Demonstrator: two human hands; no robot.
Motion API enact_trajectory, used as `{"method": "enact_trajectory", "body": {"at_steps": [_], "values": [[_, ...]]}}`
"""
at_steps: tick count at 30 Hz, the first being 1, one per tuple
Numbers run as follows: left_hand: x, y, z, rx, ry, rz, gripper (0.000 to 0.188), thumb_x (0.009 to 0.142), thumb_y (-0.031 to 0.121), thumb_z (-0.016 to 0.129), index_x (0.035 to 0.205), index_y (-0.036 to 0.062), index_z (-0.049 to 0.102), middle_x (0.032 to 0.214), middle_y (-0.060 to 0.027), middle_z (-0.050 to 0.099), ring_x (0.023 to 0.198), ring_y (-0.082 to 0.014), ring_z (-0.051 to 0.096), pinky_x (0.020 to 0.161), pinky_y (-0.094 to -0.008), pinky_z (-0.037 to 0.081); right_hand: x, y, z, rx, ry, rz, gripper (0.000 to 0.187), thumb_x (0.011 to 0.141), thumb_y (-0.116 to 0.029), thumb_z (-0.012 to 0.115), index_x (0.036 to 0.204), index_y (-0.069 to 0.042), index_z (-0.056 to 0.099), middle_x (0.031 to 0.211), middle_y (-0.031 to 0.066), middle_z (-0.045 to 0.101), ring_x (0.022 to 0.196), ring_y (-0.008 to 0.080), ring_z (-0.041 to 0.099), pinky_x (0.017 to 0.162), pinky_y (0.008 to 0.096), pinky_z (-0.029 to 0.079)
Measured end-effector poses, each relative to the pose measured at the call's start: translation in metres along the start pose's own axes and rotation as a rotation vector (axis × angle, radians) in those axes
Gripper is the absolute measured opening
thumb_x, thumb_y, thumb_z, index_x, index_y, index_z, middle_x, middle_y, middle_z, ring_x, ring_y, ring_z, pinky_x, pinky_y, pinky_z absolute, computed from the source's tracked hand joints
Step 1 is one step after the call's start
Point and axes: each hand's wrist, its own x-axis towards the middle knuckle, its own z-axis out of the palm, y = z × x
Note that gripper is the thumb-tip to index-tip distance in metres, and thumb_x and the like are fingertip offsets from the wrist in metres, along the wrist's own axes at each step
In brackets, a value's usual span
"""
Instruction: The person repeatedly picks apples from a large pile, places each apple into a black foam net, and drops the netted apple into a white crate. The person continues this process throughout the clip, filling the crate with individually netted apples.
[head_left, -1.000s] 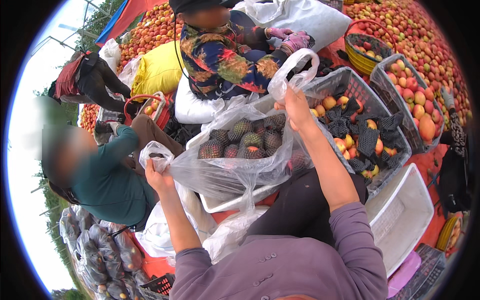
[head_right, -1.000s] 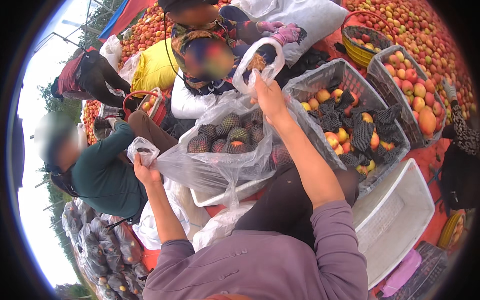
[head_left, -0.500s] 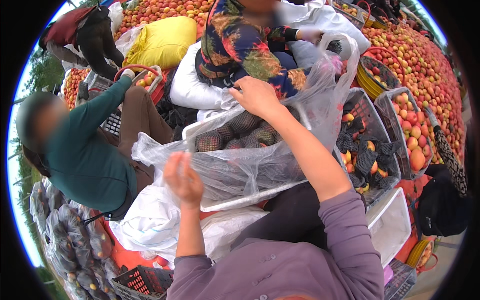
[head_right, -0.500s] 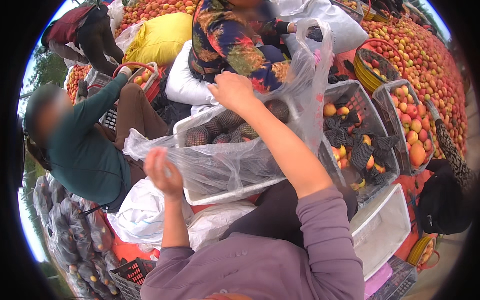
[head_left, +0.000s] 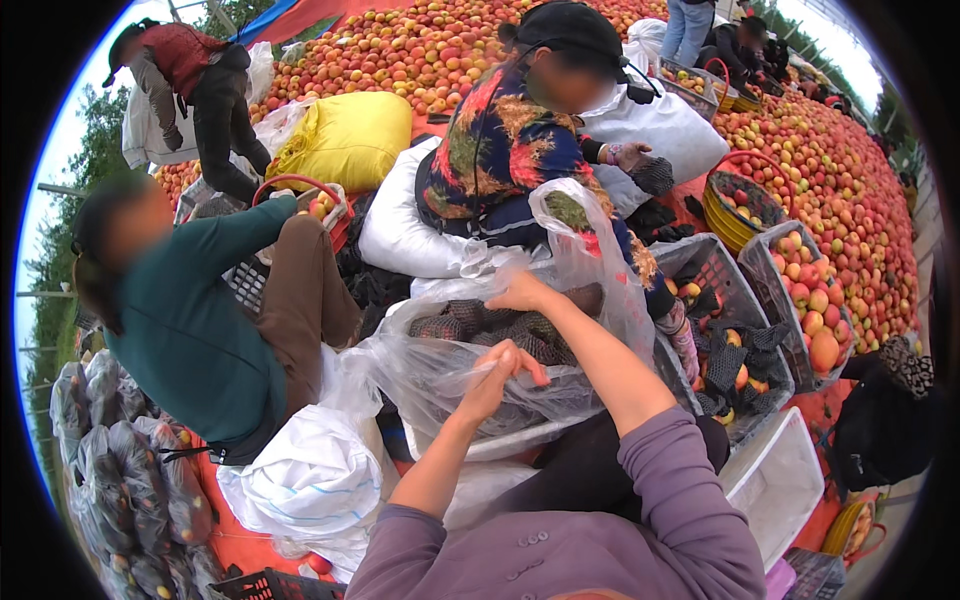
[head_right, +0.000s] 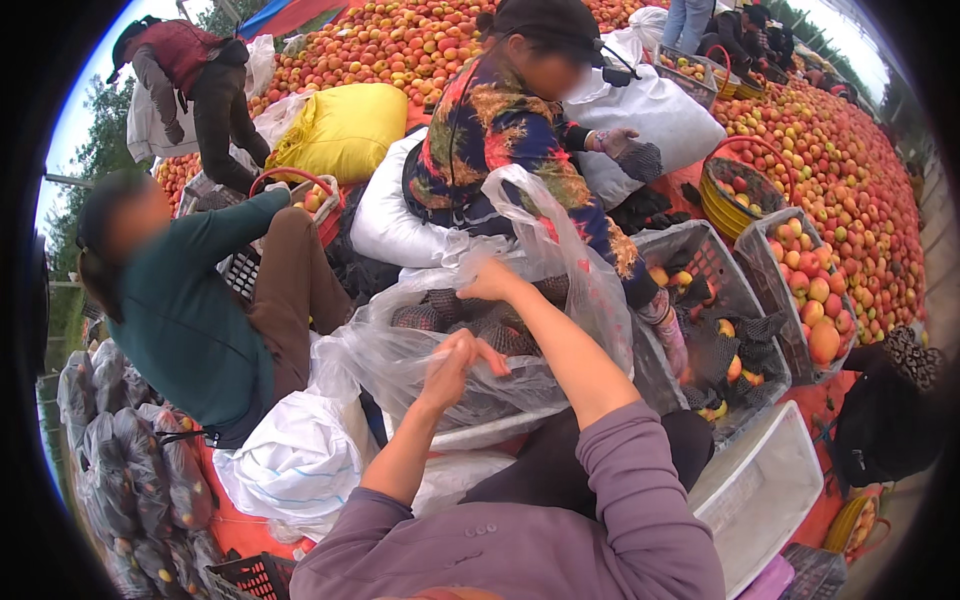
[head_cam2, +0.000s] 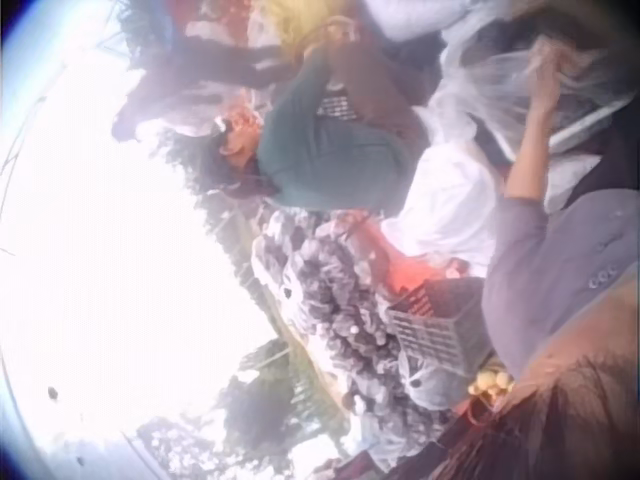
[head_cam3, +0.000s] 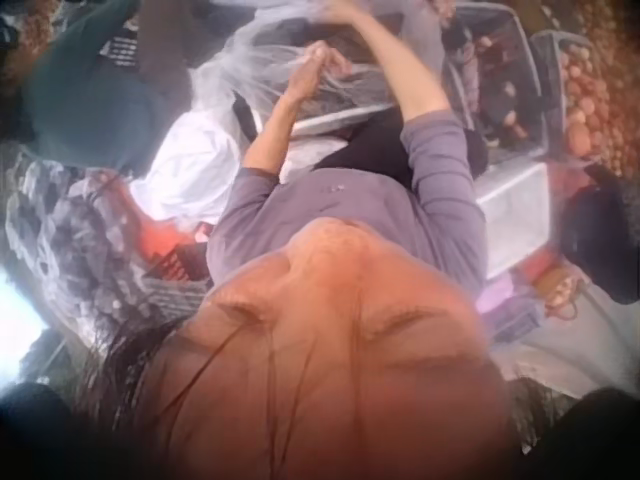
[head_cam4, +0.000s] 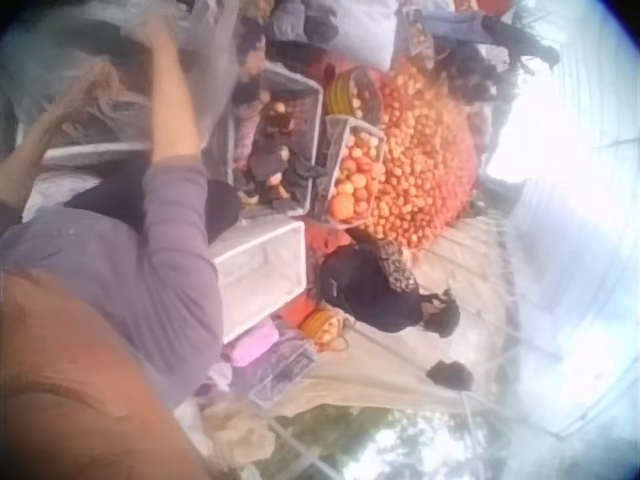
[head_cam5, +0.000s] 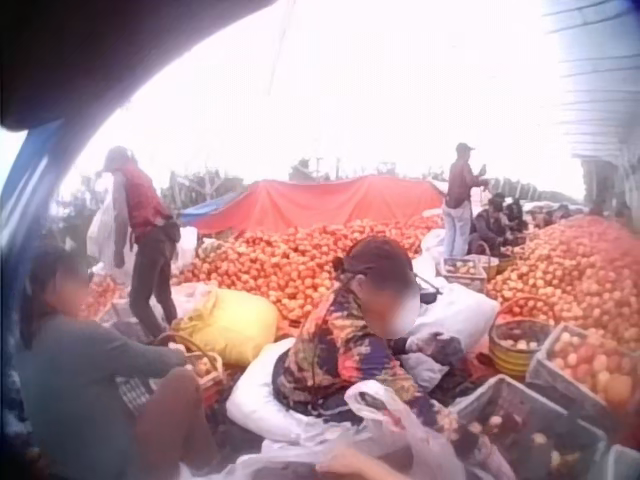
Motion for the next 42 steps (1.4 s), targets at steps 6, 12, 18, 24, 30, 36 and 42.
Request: {"method": "enact_trajectory", "body": {"at_steps": [6, 12, 18, 24, 30, 36, 42], "values": [[-0.003, 0.046, -0.031, -0.270, 0.441, 0.136, 0.024, 0.092, 0.025, 0.053, 0.099, 0.0052, 0.042, 0.060, 0.0014, 0.036, 0.053, -0.0079, 0.036, 0.053, -0.0240, 0.035, -0.004, -0.038, 0.029, 0.201, 0.042, -0.187, 0.022, 0.088, -0.028, 0.053, 0.092, -0.010, 0.064, 0.078, 0.0133, 0.062, 0.075, 0.0248, 0.058, 0.073, 0.0369, 0.044], [0.039, 0.023, -0.044, 0.811, 0.265, -0.037, 0.085, 0.070, 0.013, 0.068, 0.142, 0.0073, 0.022, 0.072, -0.0040, 0.047, 0.062, -0.0192, 0.048, 0.060, -0.0301, 0.040, -0.119, -0.110, -0.032, -0.093, 0.214, -0.498, 0.022, 0.089, -0.019, 0.051, 0.074, -0.004, 0.053, 0.079, 0.0090, 0.055, 0.078, 0.0265, 0.050, 0.070, 0.0381, 0.040], [0.018, -0.039, -0.058, 0.995, 0.054, 0.302, 0.044, 0.079, 0.019, 0.060, 0.119, 0.0049, 0.052, 0.095, -0.0149, 0.061, 0.083, -0.0291, 0.060, 0.079, -0.0305, 0.047, -0.141, -0.128, -0.023, -0.330, 0.276, -0.641, 0.014, 0.079, -0.017, 0.058, 0.086, -0.005, 0.056, 0.103, 0.0097, 0.055, 0.096, 0.0268, 0.053, 0.079, 0.0371, 0.043], [0.016, 0.026, -0.056, 0.380, -0.053, -0.444, 0.038, 0.096, 0.037, 0.040, 0.110, 0.0040, 0.053, 0.097, -0.0106, 0.065, 0.079, -0.0160, 0.063, 0.059, -0.0254, 0.040, -0.125, -0.107, -0.051, -0.382, -0.102, -0.207, 0.017, 0.080, -0.014, 0.053, 0.092, -0.002, 0.054, 0.091, 0.0157, 0.061, 0.086, 0.0331, 0.061, 0.072, 0.0420, 0.047], [0.008, 0.021, -0.078, -0.139, 0.131, -0.313, 0.040, 0.096, 0.040, 0.041, 0.110, 0.0047, 0.053, 0.101, -0.0088, 0.062, 0.072, -0.0099, 0.056, 0.051, -0.0177, 0.033, -0.135, -0.067, -0.049, -0.375, 0.008, -0.155, 0.017, 0.086, -0.017, 0.049, 0.098, -0.006, 0.054, 0.086, 0.0181, 0.062, 0.082, 0.0358, 0.062, 0.069, 0.0452, 0.047], [0.019, 0.010, -0.053, 0.215, -0.006, -0.412, 0.032, 0.094, 0.040, 0.045, 0.097, 0.0096, 0.055, 0.082, -0.0009, 0.056, 0.067, -0.0065, 0.048, 0.052, -0.0199, 0.034, -0.127, -0.101, -0.039, -0.323, 0.305, -0.387, 0.019, 0.084, -0.014, 0.052, 0.102, -0.006, 0.053, 0.093, 0.0148, 0.058, 0.082, 0.0321, 0.061, 0.064, 0.0425, 0.049], [0.025, 0.021, -0.066, -0.382, 0.187, -0.321, 0.036, 0.098, 0.028, 0.039, 0.104, -0.0014, 0.058, 0.090, -0.0122, 0.061, 0.070, -0.0142, 0.053, 0.062, -0.0263, 0.044, -0.128, -0.078, -0.029, -0.428, 0.242, -0.250, 0.018, 0.083, -0.015, 0.051, 0.074, -0.003, 0.061, 0.074, 0.0124, 0.062, 0.075, 0.0311, 0.062, 0.062, 0.0414, 0.050]]}}
